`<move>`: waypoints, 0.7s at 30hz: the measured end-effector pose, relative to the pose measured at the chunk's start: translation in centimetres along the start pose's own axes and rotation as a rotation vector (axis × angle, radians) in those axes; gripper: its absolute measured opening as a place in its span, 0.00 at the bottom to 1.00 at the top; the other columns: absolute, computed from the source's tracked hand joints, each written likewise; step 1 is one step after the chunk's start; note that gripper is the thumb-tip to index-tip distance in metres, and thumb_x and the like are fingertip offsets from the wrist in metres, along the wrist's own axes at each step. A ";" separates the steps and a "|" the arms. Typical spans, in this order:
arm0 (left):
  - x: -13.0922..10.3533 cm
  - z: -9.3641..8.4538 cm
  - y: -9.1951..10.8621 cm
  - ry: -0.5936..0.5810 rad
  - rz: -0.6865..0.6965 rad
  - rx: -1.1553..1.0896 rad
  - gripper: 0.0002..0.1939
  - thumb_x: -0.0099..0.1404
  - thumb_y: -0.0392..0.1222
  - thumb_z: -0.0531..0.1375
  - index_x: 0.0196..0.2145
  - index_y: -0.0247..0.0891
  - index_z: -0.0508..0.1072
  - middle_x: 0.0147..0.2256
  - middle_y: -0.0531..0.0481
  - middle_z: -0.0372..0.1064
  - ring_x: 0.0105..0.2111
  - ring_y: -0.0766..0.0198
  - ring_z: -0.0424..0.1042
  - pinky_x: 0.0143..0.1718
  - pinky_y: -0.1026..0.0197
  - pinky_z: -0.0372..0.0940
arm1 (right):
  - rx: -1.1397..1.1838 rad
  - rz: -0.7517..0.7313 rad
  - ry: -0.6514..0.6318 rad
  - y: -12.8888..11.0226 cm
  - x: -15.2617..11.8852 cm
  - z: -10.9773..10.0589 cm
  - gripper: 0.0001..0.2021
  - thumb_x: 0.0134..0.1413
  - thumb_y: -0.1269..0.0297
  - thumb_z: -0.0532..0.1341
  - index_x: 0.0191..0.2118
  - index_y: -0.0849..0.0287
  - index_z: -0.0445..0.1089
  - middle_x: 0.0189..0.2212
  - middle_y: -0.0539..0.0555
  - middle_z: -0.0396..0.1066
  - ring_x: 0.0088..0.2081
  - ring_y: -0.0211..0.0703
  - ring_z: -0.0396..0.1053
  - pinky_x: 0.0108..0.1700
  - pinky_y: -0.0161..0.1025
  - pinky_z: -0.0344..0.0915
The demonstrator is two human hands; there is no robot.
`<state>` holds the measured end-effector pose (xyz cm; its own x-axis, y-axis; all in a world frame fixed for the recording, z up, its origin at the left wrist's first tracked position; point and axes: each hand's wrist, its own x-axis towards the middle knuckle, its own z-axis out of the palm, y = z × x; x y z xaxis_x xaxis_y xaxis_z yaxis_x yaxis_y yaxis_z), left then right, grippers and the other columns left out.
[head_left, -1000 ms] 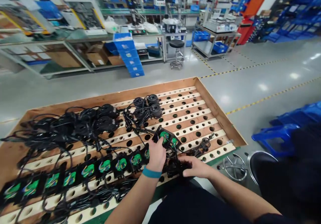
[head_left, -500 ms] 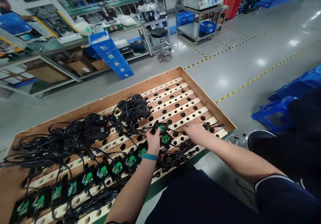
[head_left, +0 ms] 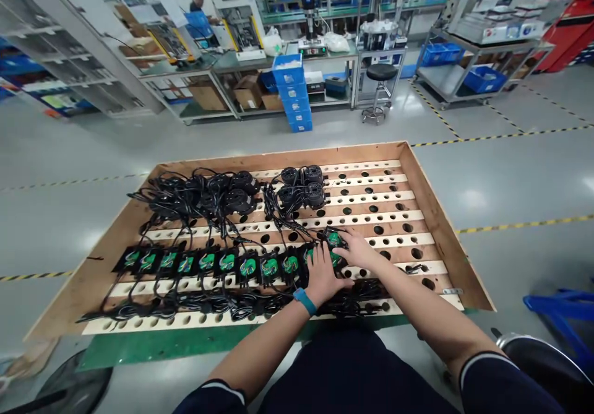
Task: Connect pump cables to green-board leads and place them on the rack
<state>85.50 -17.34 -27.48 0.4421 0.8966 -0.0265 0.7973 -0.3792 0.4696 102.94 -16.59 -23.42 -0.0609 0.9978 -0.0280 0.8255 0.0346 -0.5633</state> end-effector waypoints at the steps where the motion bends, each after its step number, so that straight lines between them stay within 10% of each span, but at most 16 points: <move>1: -0.3 0.3 -0.2 -0.017 0.007 0.054 0.72 0.43 0.64 0.72 0.70 0.23 0.40 0.68 0.24 0.42 0.68 0.33 0.44 0.66 0.32 0.42 | 0.001 0.017 -0.019 -0.1 0.9 0.7 0.28 0.57 0.56 0.66 0.61 0.64 0.67 0.58 0.67 0.62 0.59 0.56 0.61 0.61 0.49 0.59; 6: 0.0 0.6 -1.7 0.094 0.084 0.153 0.63 0.57 0.62 0.66 0.70 0.21 0.35 0.62 0.25 0.57 0.61 0.40 0.58 0.64 0.39 0.51 | 0.020 0.010 0.012 -0.6 2.7 1.7 0.24 0.48 0.63 0.70 0.53 0.63 0.74 0.50 0.64 0.66 0.54 0.54 0.63 0.59 0.49 0.60; 12: 0.2 0.4 -2.5 0.177 0.166 0.158 0.67 0.55 0.67 0.65 0.69 0.19 0.33 0.56 0.27 0.62 0.55 0.41 0.63 0.61 0.41 0.54 | 0.515 0.026 0.048 -1.0 2.0 -2.1 0.22 0.56 0.52 0.63 0.52 0.60 0.74 0.44 0.57 0.72 0.42 0.46 0.70 0.45 0.42 0.68; 21: 1.9 -2.3 -2.3 -0.031 0.258 0.323 0.44 0.58 0.57 0.68 0.61 0.24 0.60 0.54 0.32 0.64 0.52 0.45 0.63 0.53 0.48 0.61 | -0.439 0.288 0.037 -2.4 -0.8 -2.7 0.23 0.59 0.51 0.62 0.53 0.63 0.72 0.50 0.69 0.65 0.53 0.60 0.63 0.50 0.46 0.64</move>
<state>83.60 -14.20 -26.56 0.6526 0.7572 0.0265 0.7445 -0.6474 0.1632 102.49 -17.33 -19.78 0.2170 0.9713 -0.0969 0.9636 -0.2291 -0.1380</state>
